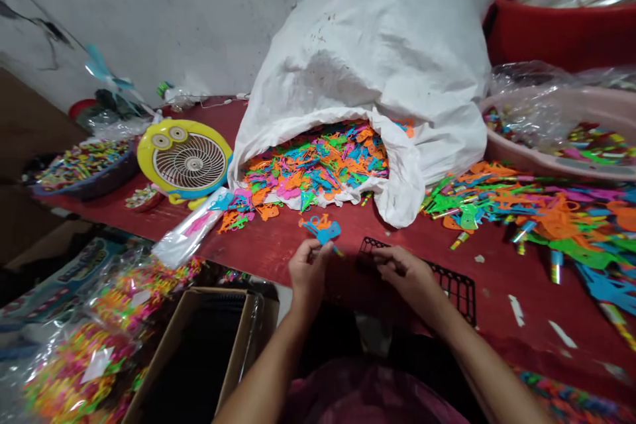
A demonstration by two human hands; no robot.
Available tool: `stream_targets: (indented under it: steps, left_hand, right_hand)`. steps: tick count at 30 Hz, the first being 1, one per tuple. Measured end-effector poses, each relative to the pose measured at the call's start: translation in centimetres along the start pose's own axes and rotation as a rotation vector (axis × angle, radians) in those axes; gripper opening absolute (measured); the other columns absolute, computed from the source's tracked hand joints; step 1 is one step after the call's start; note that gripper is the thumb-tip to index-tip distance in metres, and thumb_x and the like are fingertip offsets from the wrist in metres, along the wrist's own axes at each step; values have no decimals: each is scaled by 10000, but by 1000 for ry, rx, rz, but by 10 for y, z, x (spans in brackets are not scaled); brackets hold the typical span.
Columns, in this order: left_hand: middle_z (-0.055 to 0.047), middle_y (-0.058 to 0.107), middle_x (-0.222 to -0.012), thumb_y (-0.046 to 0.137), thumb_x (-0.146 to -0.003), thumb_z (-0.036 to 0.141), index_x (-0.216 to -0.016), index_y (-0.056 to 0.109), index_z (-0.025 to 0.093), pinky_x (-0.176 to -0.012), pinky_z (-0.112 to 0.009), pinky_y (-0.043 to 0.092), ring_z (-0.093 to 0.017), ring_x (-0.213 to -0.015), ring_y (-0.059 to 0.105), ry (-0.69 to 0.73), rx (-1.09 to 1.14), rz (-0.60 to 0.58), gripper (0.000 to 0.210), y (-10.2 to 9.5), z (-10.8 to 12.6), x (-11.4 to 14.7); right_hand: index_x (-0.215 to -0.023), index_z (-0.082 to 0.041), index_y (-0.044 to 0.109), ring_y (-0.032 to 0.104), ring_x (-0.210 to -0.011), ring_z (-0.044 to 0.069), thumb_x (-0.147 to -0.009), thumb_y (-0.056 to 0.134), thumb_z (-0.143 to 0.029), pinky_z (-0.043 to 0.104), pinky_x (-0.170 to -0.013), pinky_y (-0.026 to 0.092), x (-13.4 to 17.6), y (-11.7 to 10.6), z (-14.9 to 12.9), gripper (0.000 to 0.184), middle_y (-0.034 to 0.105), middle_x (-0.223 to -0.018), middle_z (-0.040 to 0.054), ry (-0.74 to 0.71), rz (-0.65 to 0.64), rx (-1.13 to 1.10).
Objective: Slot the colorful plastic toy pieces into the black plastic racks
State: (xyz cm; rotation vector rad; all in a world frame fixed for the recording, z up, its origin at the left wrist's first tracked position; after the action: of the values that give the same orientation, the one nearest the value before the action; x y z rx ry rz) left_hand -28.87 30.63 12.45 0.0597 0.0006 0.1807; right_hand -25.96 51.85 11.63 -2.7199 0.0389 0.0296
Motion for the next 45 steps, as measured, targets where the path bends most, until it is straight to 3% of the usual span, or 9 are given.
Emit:
stream_targets:
  steps: [3, 10, 20, 26, 32, 39, 42, 45]
  left_hand:
    - [6, 662, -695, 758, -751, 404, -794, 638, 139, -662, -215, 453, -108, -657, 594, -61, 95, 28, 295, 0, -8, -5]
    - [-3, 661, -742, 720, -805, 395, -838, 638, 149, -676, -220, 463, -118, -693, 601, -25, 46, -91, 261, 26, -14, 10]
    - [8, 641, -749, 681, -845, 388, -820, 639, 161, -697, -218, 464, -116, -708, 579, 175, -303, -111, 232, 35, -12, 20]
    - [-14, 683, -770, 676, -861, 334, -839, 664, 170, -713, -237, 490, -133, -724, 630, 424, -535, -150, 166, 42, -7, 26]
    - [-25, 681, -771, 654, -887, 289, -878, 665, 170, -709, -245, 502, -136, -719, 644, 598, -640, -101, 120, 44, -10, 33]
    - [-22, 656, -775, 624, -909, 284, -896, 622, 177, -697, -246, 499, -137, -718, 631, 597, -652, -49, 107, 44, -22, 36]
    - [-21, 637, -788, 608, -915, 293, -930, 604, 183, -688, -257, 491, -144, -714, 609, 558, -628, -67, 111, 45, -25, 34]
    - [-37, 641, -837, 611, -905, 290, -949, 610, 194, -723, -296, 472, -182, -782, 592, 569, -735, -134, 106, 50, -23, 32]
  right_hand:
    - [-1061, -210, 688, 613, -699, 161, -884, 527, -356, 282, -644, 472, 8, -7, 8, 280, 683, -835, 39, -4, 116, 18]
    - [-956, -196, 703, 603, -632, 165, -875, 541, -342, 295, -644, 466, 11, -14, 11, 232, 645, -693, 15, -15, 291, -36]
    - [-938, -175, 692, 596, -600, 155, -866, 521, -299, 284, -601, 467, 14, -17, 15, 223, 640, -709, 23, -15, 332, -226]
    - [-945, -176, 692, 616, -654, 159, -877, 510, -289, 290, -649, 487, 15, -19, 15, 225, 674, -783, 42, -52, 352, -221]
    - [-947, -188, 684, 651, -776, 180, -877, 498, -263, 306, -728, 508, 14, -16, 19, 212, 693, -863, 54, -55, 345, -212]
    - [-948, -194, 686, 652, -759, 188, -842, 503, -264, 317, -691, 518, 14, -12, 13, 223, 704, -904, 65, -36, 319, -203]
    - [-1005, -197, 678, 646, -699, 176, -858, 498, -310, 294, -620, 510, 21, -24, 16, 258, 709, -885, 60, 36, 270, -231]
    - [-1024, -211, 682, 661, -781, 186, -863, 518, -365, 305, -693, 508, 30, -63, 25, 277, 715, -955, 64, 38, 350, -77]
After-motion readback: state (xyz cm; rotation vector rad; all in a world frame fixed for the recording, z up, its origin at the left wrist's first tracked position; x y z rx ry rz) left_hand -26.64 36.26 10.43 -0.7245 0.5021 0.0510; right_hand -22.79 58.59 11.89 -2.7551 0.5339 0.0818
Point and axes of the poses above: each hand's wrist, its own x-axis away from the middle knuckle, its own y-axis out of the palm, z = x × y, the point moved 6 cm from there along -x, towards the middle knuckle
